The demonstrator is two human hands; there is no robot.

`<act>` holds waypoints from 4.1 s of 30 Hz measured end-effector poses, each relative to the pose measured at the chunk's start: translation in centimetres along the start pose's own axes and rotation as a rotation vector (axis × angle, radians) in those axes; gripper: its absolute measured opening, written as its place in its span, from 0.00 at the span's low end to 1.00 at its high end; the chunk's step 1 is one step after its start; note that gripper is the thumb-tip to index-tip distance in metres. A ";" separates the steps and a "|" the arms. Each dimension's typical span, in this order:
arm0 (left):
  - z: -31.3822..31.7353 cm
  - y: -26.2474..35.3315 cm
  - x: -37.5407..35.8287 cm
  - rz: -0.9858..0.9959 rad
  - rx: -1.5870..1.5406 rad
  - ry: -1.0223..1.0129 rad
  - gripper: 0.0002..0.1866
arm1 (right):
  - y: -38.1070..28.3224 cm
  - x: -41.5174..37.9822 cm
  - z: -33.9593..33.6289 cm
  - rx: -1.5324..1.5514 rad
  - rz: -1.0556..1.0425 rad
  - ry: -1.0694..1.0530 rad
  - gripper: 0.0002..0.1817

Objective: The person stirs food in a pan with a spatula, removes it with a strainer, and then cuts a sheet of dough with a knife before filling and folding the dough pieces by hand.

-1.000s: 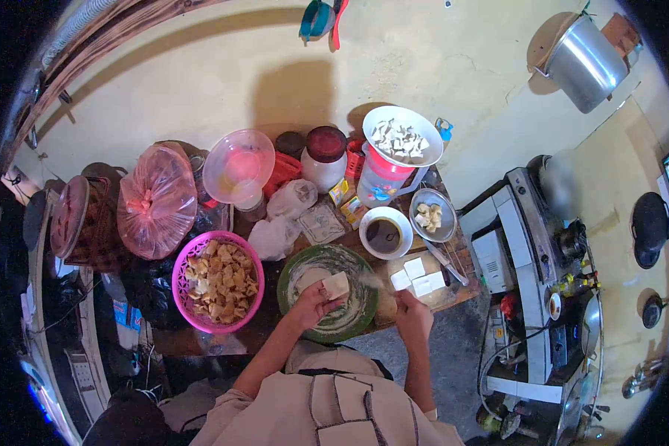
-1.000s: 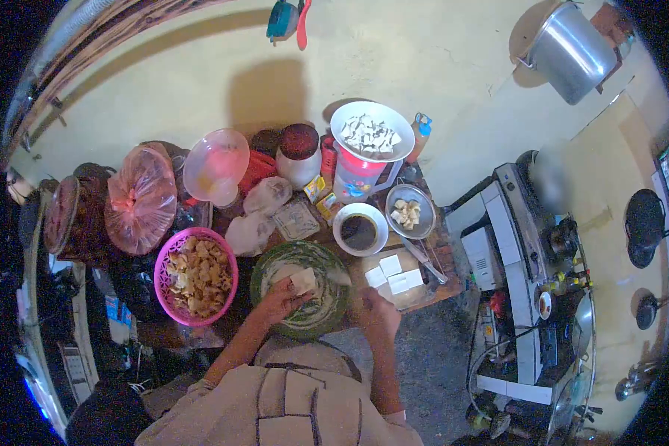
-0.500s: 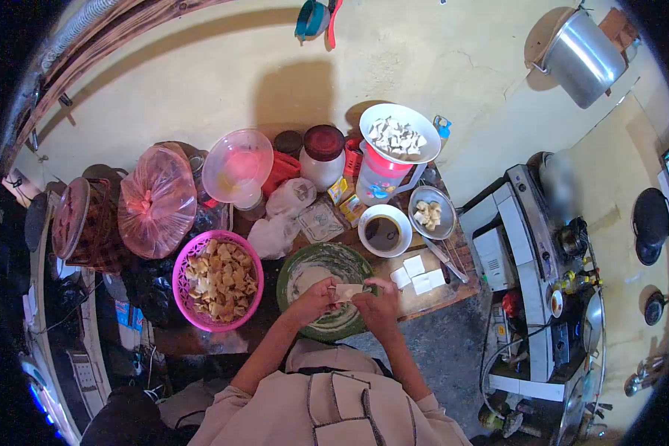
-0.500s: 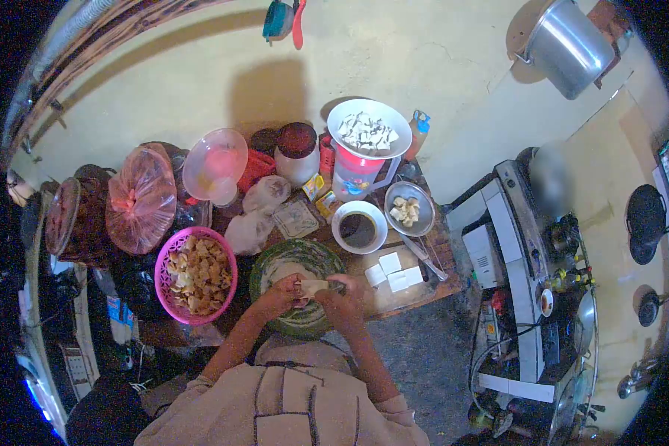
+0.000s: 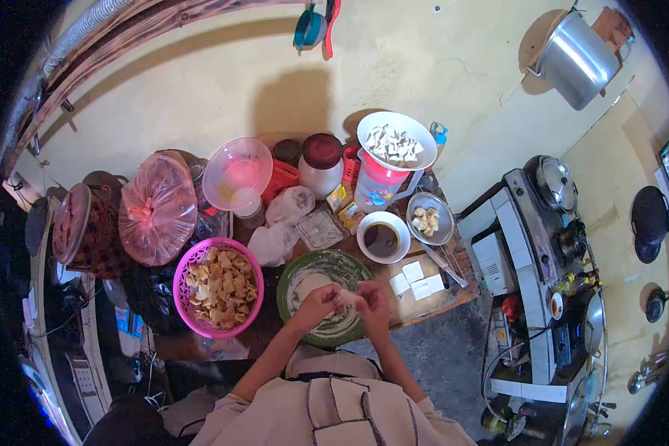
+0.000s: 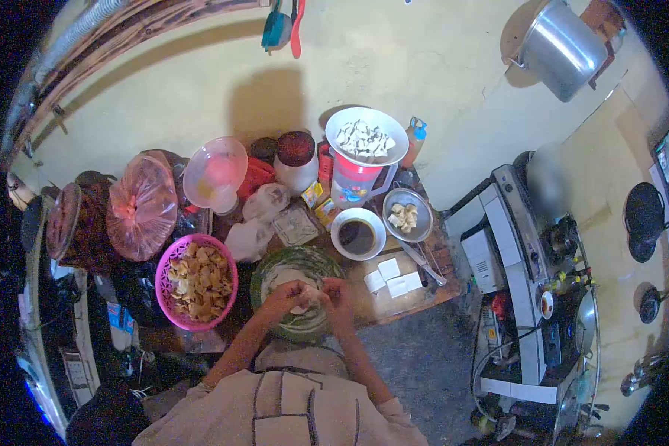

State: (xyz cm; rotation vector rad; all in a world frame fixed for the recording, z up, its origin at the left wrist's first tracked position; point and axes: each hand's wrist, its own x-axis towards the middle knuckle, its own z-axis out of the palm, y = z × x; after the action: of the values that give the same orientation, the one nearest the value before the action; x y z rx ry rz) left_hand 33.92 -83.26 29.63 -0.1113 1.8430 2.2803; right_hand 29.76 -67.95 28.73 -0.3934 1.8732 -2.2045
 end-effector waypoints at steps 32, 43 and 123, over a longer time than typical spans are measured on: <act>2.7 2.6 1.2 0.067 -0.296 0.272 0.07 | -2.6 0.0 0.5 0.032 -0.071 0.192 0.11; 3.7 1.7 1.0 0.159 -0.284 0.385 0.11 | -4.2 0.5 1.6 0.122 0.054 0.136 0.13; 1.4 0.5 2.7 0.093 -0.217 0.164 0.09 | -1.1 0.3 -0.1 0.031 -0.001 0.115 0.14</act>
State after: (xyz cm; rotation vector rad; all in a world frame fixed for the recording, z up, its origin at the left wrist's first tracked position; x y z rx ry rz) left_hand 31.28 -81.68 29.87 -0.2574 1.7000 2.6019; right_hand 29.43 -67.77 29.82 -0.2676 1.8931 -2.2990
